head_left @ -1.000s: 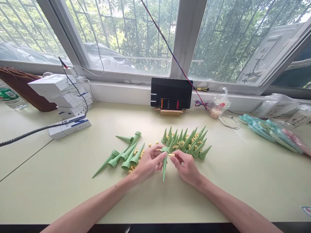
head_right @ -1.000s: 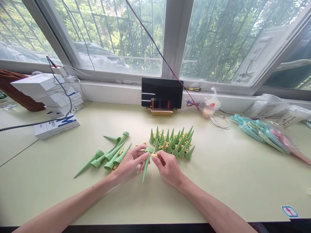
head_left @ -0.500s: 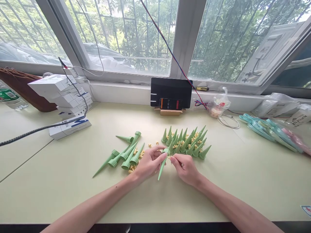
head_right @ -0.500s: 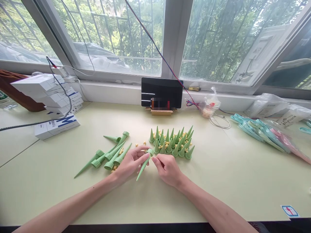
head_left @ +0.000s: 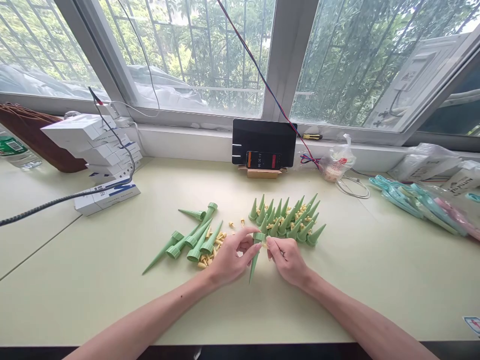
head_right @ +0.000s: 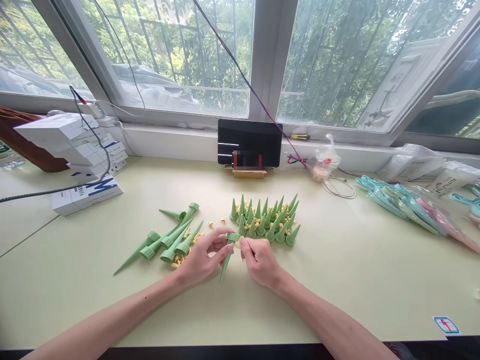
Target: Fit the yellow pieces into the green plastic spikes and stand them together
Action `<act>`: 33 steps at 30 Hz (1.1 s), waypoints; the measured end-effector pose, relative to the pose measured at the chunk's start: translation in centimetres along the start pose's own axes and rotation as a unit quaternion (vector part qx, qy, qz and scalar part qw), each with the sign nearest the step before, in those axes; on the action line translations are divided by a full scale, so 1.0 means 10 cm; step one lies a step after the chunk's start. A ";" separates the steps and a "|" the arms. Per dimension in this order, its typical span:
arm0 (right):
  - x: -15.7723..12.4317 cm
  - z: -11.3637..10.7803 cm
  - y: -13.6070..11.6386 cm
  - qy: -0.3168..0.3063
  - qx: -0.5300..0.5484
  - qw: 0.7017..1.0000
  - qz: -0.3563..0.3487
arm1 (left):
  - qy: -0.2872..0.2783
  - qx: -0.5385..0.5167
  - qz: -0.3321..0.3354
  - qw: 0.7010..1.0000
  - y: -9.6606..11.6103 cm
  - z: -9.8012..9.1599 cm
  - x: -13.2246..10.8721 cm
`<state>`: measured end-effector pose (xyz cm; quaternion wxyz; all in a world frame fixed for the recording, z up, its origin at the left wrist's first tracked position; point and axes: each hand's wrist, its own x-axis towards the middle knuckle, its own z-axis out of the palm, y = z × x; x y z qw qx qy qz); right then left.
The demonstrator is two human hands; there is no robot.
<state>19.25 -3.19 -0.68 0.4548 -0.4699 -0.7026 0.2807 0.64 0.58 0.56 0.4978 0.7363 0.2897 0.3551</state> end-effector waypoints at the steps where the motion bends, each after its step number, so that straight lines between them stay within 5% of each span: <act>1: 0.00 0.00 0.00 0.000 0.003 1.000 0.006 | 0.005 0.019 0.012 1.000 -0.01 0.01 0.00; 8: 0.00 0.00 -0.04 -0.016 0.091 0.992 0.085 | 0.021 0.134 0.079 0.988 -0.04 0.01 -0.03; 21: 0.03 -0.04 -0.03 -0.123 0.316 0.924 0.176 | 0.040 0.239 0.169 0.955 -0.10 0.00 -0.06; 27: 0.01 0.03 -0.09 -0.017 0.219 0.962 0.164 | 0.044 0.092 0.049 0.994 0.03 0.01 -0.01; 33: 0.00 0.00 -0.08 -0.015 0.067 0.995 0.076 | 0.039 -0.109 -0.099 0.988 0.18 -0.02 0.06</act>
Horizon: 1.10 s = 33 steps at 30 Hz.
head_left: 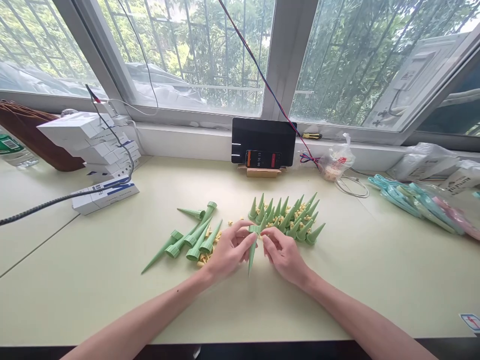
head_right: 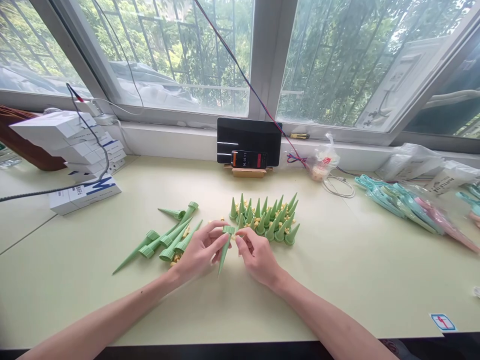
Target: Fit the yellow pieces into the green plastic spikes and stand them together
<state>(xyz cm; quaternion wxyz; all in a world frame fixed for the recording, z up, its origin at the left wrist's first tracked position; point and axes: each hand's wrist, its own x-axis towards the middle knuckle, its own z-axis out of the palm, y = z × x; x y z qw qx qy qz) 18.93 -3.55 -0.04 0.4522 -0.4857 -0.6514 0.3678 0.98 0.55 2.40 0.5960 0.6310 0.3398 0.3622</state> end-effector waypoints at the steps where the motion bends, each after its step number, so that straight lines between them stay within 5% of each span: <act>1: 0.00 -0.01 0.00 -0.004 -0.021 1.000 -0.015 | 0.004 -0.013 -0.012 1.000 0.01 0.00 0.01; 11: 0.02 -0.03 0.02 -0.013 -0.066 0.994 -0.082 | 0.010 -0.048 -0.030 0.998 -0.04 -0.02 0.01; 22: 0.00 -0.02 0.04 -0.050 0.069 0.996 0.041 | -0.004 0.060 0.037 0.997 -0.12 -0.05 0.00; 33: 0.10 -0.10 -0.02 -0.139 0.381 0.887 0.219 | 0.008 0.345 0.243 0.907 -0.19 -0.10 -0.01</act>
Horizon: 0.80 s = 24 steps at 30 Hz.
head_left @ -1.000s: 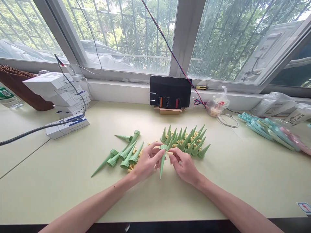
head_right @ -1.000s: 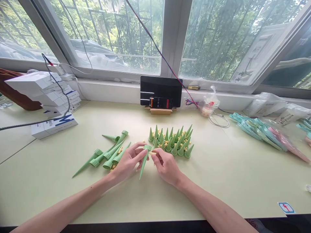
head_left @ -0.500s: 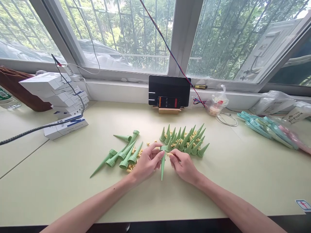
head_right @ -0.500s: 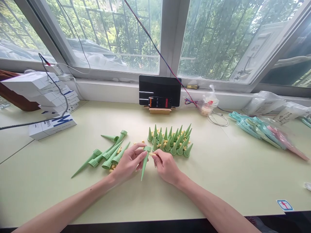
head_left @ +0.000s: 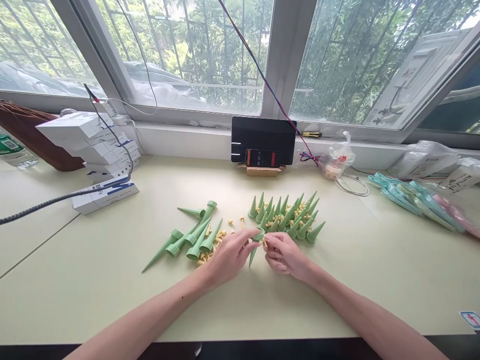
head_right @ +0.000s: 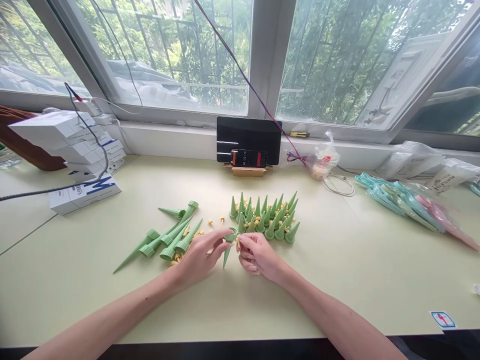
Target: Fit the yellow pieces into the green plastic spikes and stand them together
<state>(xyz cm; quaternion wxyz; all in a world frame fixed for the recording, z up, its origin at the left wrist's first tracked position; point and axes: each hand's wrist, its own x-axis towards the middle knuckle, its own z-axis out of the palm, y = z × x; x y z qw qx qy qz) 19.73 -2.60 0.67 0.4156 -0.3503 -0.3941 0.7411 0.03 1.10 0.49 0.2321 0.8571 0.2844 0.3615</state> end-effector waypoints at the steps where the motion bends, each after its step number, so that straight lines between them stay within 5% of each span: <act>1: 0.00 0.00 -0.01 -0.003 0.012 1.000 0.017 | -0.004 0.018 0.029 0.999 -0.01 0.00 0.00; 6: -0.01 -0.01 -0.03 -0.006 0.029 0.998 0.050 | -0.029 0.055 0.086 0.994 -0.04 -0.01 -0.02; 24: 0.00 0.01 0.02 -0.013 -0.009 1.000 -0.016 | -0.009 -0.140 -0.128 0.982 0.06 0.01 0.05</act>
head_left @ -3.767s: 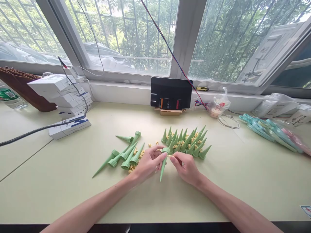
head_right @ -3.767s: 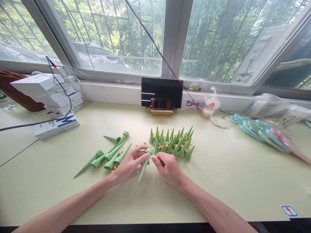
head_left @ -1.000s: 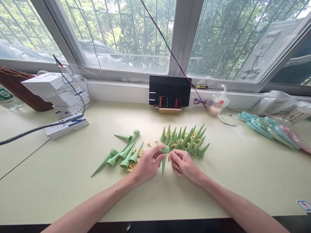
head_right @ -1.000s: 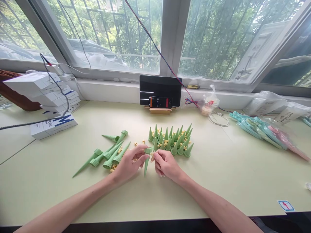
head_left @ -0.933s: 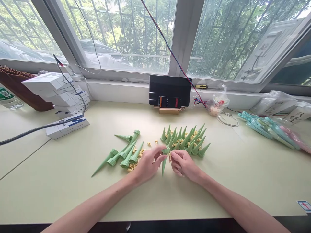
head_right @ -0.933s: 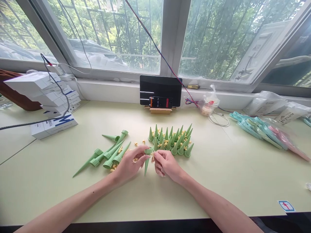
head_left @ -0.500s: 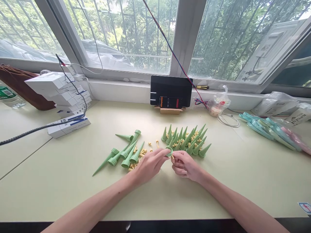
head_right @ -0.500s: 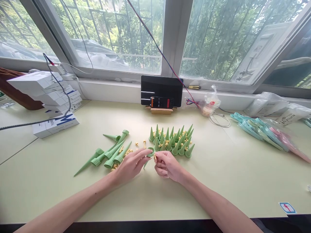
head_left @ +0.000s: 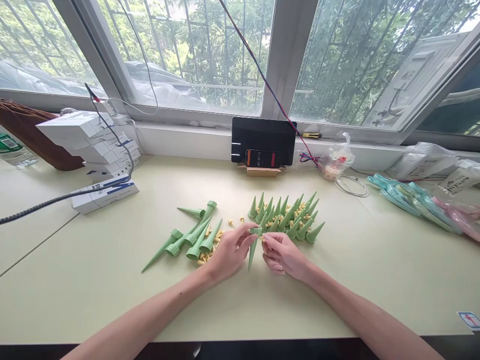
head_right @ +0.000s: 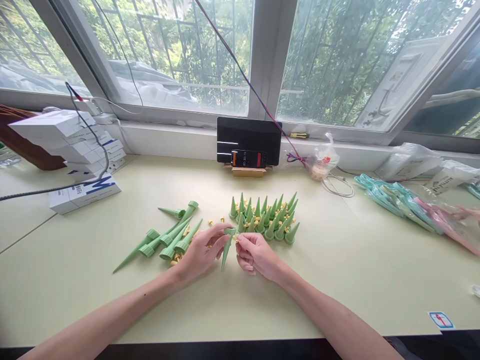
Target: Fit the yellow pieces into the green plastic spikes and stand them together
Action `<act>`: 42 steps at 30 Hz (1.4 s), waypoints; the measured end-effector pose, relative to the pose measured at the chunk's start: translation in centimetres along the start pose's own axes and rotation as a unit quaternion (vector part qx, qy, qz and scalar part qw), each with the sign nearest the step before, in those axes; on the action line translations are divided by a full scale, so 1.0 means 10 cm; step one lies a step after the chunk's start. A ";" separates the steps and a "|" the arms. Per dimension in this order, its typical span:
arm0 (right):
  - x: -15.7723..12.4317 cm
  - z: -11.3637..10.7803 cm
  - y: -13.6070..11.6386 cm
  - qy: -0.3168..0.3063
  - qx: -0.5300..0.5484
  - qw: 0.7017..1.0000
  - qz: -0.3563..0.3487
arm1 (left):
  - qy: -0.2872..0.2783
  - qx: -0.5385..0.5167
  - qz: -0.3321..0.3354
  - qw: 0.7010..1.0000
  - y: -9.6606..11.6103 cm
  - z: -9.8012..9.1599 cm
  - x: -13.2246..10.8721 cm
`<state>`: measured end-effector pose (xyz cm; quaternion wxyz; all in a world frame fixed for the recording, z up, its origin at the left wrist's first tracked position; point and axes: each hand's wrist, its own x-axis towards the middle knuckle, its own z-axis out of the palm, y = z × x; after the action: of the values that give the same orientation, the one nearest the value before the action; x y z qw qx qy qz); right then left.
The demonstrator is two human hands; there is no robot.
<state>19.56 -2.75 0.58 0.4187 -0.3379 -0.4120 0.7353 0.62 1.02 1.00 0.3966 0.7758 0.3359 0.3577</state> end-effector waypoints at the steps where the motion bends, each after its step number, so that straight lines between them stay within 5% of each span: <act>1: 0.00 0.00 0.00 -0.001 -0.001 1.000 -0.001 | -0.002 -0.016 -0.010 1.000 0.00 0.01 0.00; 7: 0.02 0.00 -0.01 0.001 -0.005 1.000 -0.001 | -0.009 -0.098 -0.058 0.993 0.03 0.03 0.00; 20: 0.02 0.01 0.04 0.012 -0.043 0.999 -0.020 | -0.034 0.001 -0.040 0.999 0.05 0.01 -0.01; 42: 0.03 -0.01 0.06 0.003 -0.047 0.999 -0.021 | -0.058 -0.070 -0.092 0.992 0.09 0.00 0.01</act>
<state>19.29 -2.68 -0.06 0.4194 -0.3504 -0.4516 0.7052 0.86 0.66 1.82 0.5000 0.7311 0.3569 0.2970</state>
